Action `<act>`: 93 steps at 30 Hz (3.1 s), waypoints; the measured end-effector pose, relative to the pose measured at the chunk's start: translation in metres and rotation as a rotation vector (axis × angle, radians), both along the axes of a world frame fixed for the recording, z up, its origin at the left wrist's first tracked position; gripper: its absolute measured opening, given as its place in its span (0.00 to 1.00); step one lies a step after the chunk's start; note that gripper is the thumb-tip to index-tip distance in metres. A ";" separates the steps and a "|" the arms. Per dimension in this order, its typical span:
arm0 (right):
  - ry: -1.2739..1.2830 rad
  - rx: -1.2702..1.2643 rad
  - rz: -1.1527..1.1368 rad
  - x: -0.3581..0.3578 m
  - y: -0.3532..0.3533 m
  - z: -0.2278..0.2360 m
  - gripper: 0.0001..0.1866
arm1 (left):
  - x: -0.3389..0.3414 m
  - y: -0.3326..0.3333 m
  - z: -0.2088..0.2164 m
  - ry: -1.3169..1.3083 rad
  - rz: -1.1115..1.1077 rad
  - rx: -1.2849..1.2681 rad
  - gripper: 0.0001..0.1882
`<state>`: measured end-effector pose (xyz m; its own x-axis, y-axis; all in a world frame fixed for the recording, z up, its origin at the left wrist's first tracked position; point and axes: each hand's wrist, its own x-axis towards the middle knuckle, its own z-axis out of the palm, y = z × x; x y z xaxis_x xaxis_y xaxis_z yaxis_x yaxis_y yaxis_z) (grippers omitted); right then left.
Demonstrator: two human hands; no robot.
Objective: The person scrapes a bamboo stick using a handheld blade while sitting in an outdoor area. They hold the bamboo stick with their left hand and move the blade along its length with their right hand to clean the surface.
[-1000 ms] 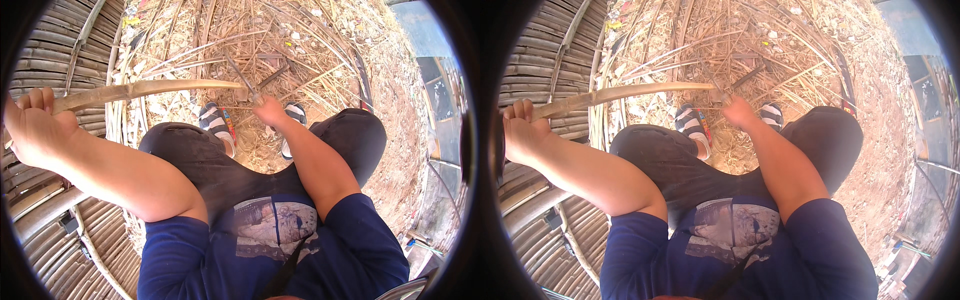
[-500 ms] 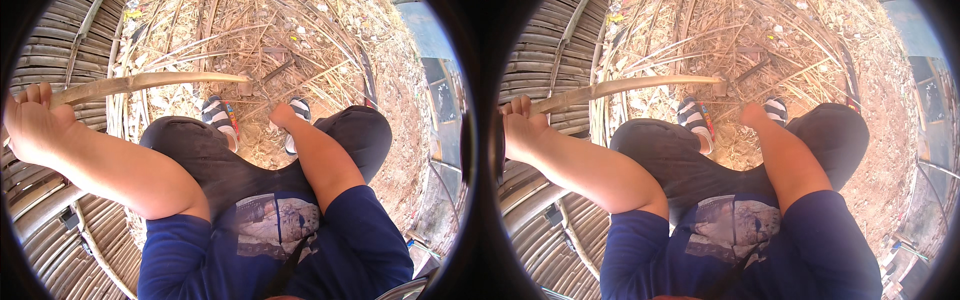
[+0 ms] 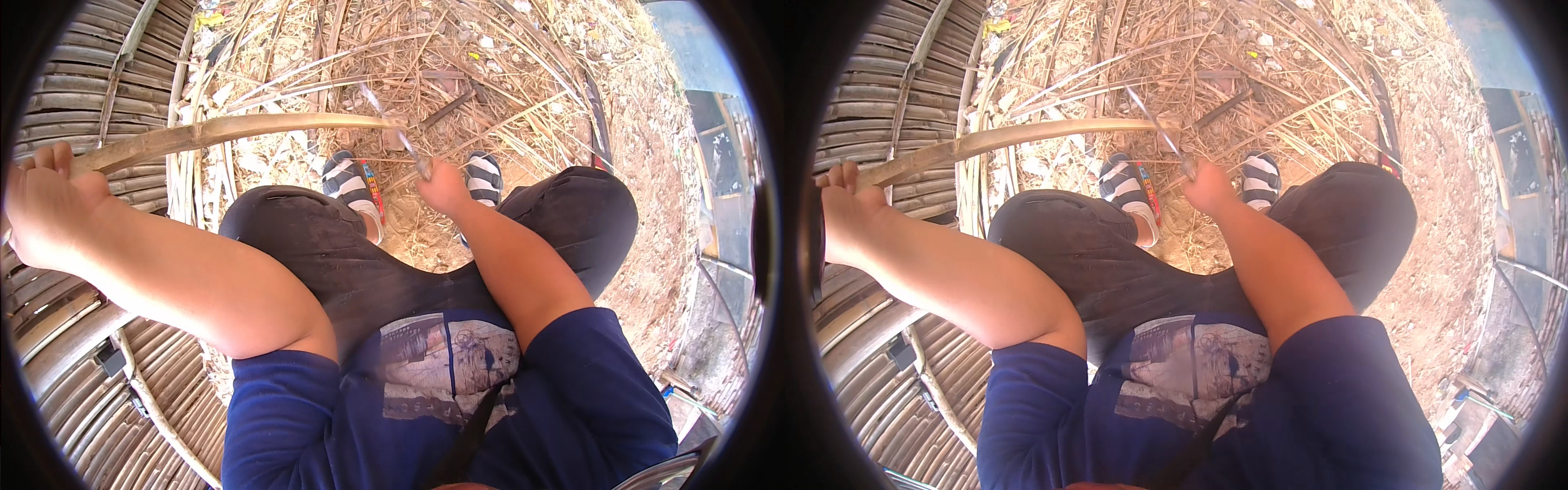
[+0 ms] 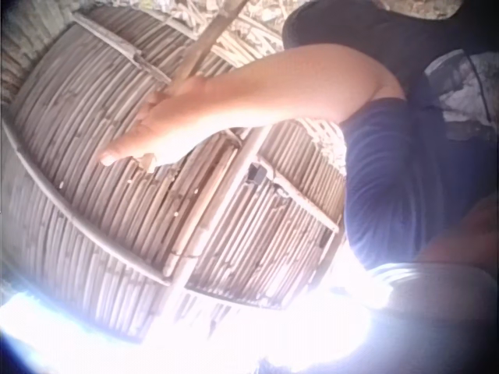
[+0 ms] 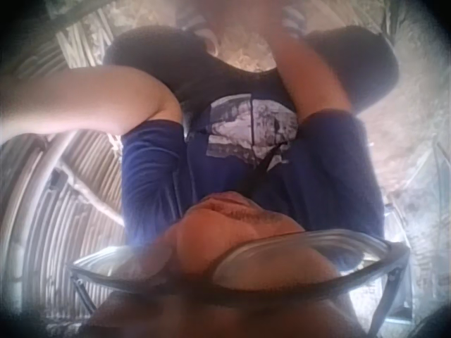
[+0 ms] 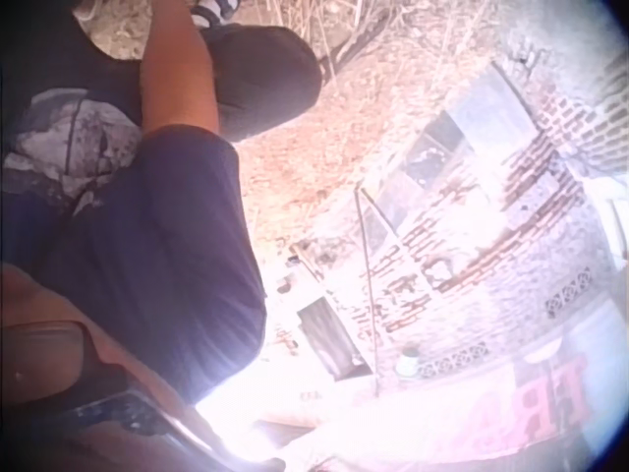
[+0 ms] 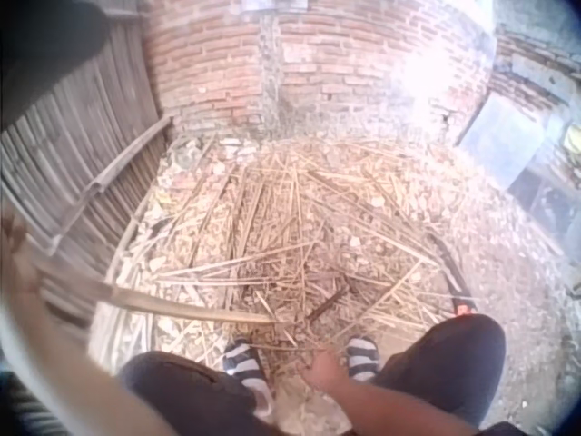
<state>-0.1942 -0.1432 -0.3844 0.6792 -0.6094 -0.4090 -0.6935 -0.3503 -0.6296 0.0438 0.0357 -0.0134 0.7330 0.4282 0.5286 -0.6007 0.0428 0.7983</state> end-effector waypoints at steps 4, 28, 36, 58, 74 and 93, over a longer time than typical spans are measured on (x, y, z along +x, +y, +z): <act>0.194 -0.008 0.034 0.001 -0.005 -0.010 0.21 | -0.007 -0.010 0.002 0.142 0.135 -0.008 0.08; 0.238 0.322 -0.127 0.010 -0.012 -0.018 0.11 | 0.025 -0.014 -0.020 0.103 -0.028 -0.077 0.17; 0.006 0.613 -0.380 0.022 -0.010 -0.001 0.10 | -0.005 -0.020 -0.002 -0.013 -0.149 -0.085 0.16; -0.004 0.024 0.029 0.031 0.003 0.030 0.24 | -0.008 0.023 0.018 -0.071 -0.185 0.111 0.14; 0.050 0.025 0.078 0.028 0.009 0.027 0.21 | 0.004 0.019 0.008 -0.054 0.046 0.013 0.08; 0.205 0.031 0.012 0.015 0.003 0.000 0.21 | 0.012 0.021 0.004 -0.010 0.133 -0.004 0.10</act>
